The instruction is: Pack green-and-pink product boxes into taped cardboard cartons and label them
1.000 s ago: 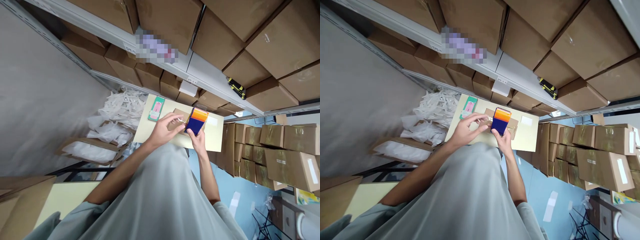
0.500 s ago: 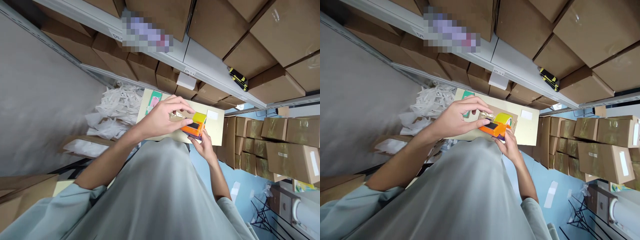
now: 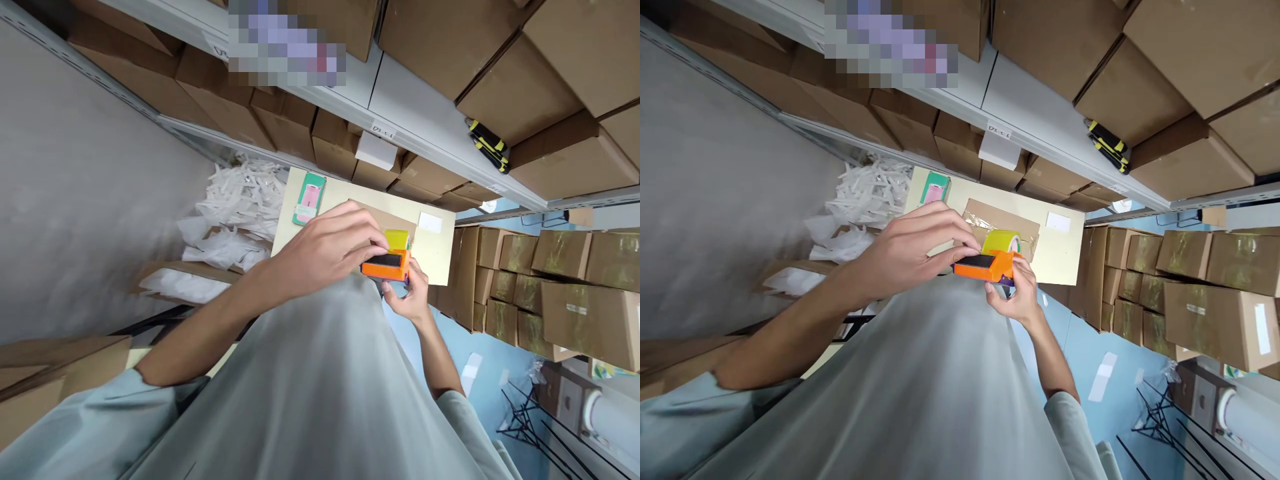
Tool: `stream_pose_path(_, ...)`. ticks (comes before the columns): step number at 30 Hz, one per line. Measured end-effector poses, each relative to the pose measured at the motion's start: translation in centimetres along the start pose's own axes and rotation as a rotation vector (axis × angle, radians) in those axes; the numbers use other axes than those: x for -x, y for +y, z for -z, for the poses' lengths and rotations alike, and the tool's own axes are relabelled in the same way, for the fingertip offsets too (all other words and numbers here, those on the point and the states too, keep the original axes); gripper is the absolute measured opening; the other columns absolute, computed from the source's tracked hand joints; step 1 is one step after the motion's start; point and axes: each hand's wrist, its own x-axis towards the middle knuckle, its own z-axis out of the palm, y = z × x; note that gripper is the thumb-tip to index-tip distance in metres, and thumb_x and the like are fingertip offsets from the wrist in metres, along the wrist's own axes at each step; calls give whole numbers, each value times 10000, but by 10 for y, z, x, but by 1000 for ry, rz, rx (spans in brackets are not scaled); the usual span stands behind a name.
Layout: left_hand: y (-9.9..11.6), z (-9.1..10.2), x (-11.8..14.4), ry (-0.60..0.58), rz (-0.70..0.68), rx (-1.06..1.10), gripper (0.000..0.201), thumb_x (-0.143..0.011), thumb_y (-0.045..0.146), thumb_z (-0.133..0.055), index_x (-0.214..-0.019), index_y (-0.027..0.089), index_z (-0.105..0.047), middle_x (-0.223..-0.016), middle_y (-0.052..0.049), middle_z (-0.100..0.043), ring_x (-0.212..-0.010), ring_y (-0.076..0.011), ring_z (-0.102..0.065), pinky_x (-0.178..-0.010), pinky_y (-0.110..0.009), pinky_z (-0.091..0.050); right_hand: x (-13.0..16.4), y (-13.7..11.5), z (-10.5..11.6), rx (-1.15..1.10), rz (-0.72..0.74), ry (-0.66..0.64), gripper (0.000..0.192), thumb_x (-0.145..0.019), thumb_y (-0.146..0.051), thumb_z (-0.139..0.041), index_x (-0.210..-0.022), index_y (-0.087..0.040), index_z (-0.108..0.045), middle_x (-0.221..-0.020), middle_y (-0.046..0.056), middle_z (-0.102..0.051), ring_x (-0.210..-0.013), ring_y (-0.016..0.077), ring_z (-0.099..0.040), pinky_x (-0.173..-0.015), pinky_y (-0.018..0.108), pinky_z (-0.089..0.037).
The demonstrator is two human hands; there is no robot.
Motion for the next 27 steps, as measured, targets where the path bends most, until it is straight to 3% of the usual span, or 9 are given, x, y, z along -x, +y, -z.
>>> stream_pose_path(3, -8, -6, 9, 75, 114, -22, 262, -1112, 440, -656, -1013, 256, -813, -988, -49, -772, -999, -240, -705, -994, -420, -614, 0, 0, -7, -43, -189, -115, 302, -1033, -548, -766, -1022, -246, -763, -934, 63, -781, -855, 256, -738, -811, 378, -622)
stream_pose_path(6, -27, -13, 21, 119, 262, -9, 250, -1082, 411, -680, -988, 223, -817, -976, -38, -786, -941, -210, -707, -935, -360, -616, -7, 2, 1, -58, -372, -349, 422, -1043, -653, -736, -1019, -233, -779, -874, 37, -782, -760, 224, -713, -738, 337, -591)
stream_pose_path(8, -43, -16, 31, 177, 368, 37, 254, -1053, 418, -710, -975, 204, -822, -977, -43, -805, -904, -197, -709, -891, -334, -617, -14, 7, 16, -77, -466, -519, 485, -1044, -707, -705, -1041, -229, -788, -872, 24, -798, -741, 214, -710, -722, 321, -580)
stream_pose_path(13, -100, -24, 50, 471, 662, 232, 314, -921, 492, -854, -996, 187, -850, -974, -65, -836, -900, -216, -755, -850, -322, -638, -41, 31, 70, -120, -722, -827, 615, -994, -806, -710, -1003, -194, -767, -862, 44, -822, -744, 217, -739, -693, 306, -572)
stream_pose_path(16, -140, -43, 48, 494, 801, 406, 320, -805, 458, -941, -905, 171, -844, -942, -81, -839, -867, -214, -755, -781, -305, -636, -66, 60, 85, -152, -800, -930, 664, -935, -845, -755, -975, -182, -745, -853, 69, -821, -749, 219, -757, -691, 311, -587)
stream_pose_path(21, -188, -82, 31, 639, 905, 553, 144, -794, 262, -885, -839, 138, -825, -934, -101, -835, -819, -180, -733, -744, -285, -609, -101, 113, 74, -197, -877, -1019, 688, -798, -857, -886, -890, -194, -722, -762, 57, -795, -674, 182, -731, -635, 282, -595)
stream_pose_path(27, -210, -97, 29, 712, 955, 549, 121, -777, 223, -862, -860, 140, -833, -905, -87, -827, -843, -185, -739, -726, -275, -591, -116, 138, 58, -207, -913, -1101, 706, -779, -885, -870, -841, -199, -714, -737, 35, -794, -684, 181, -745, -652, 272, -599)
